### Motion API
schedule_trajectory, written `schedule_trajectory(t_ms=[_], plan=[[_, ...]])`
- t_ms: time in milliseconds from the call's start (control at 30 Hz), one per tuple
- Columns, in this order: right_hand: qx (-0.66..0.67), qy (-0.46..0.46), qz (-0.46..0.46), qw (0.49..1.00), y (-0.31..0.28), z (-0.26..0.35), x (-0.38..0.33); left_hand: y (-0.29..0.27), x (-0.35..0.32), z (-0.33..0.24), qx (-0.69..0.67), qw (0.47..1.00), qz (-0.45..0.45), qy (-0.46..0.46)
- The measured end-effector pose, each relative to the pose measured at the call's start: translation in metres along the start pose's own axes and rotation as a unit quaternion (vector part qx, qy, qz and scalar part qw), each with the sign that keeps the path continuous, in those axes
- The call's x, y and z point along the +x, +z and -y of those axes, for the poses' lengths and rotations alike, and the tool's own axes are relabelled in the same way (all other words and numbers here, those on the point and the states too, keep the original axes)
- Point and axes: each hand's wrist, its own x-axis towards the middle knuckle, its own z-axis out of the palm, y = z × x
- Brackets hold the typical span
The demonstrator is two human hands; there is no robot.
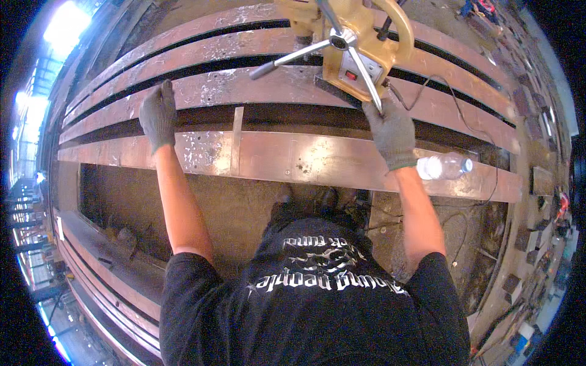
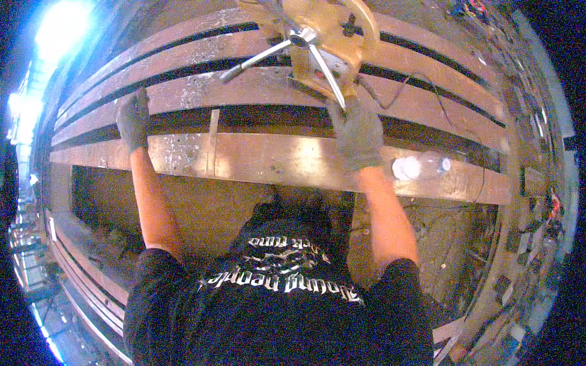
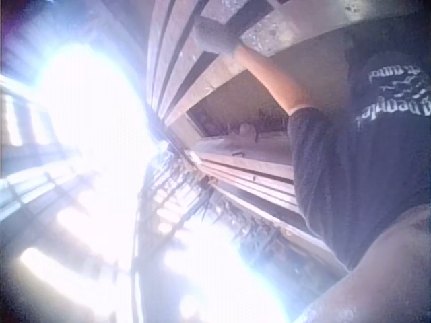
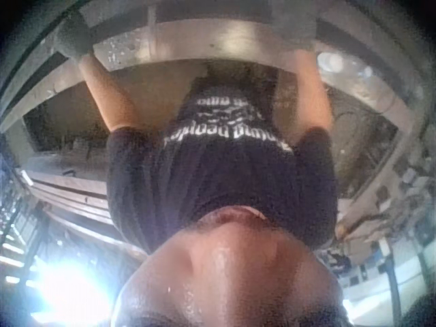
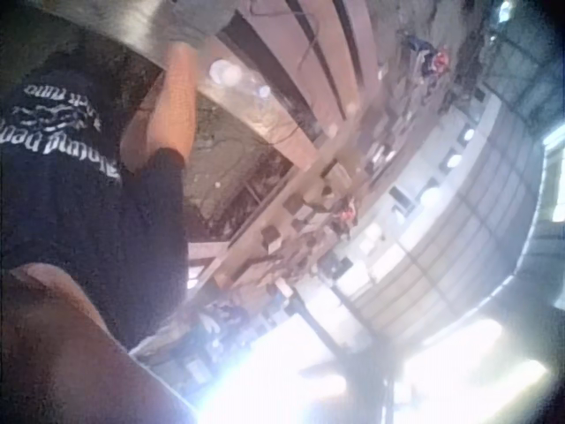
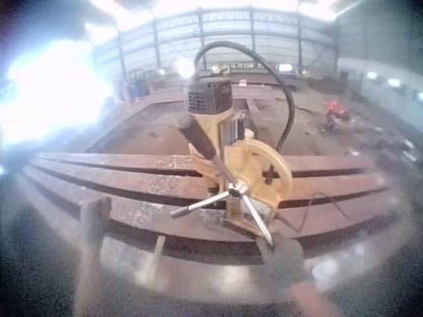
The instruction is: The person uses a handheld drill press to drill holes into long metal beams. They repeatedly apply liquid from a white bottle onto the drilling area, then reposition the drill and continue drilling along the beam.
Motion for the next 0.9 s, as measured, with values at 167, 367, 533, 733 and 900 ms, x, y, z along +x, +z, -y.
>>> schedule_trajectory(t_ms=[167,367,533,733,900], plan=[[-0.028,-0.105,0.126,0.986,-0.087,-0.032,0.048,-0.040,0.015,-0.035,-0.104,0.941,-0.279,0.159],[-0.243,-0.270,0.178,0.915,-0.137,-0.078,0.141,-0.086,-0.030,-0.113,0.227,0.937,-0.260,0.056],[-0.265,-0.343,0.165,0.886,-0.115,-0.099,0.190,-0.111,-0.014,-0.137,-0.028,0.955,-0.215,0.204],[-0.262,-0.312,0.103,0.907,-0.112,-0.113,0.169,-0.128,-0.018,-0.270,-0.482,0.840,-0.029,0.247],[-0.256,-0.269,0.119,0.921,-0.119,-0.073,0.120,-0.084,0.042,-0.254,-0.101,0.861,-0.280,0.413]])
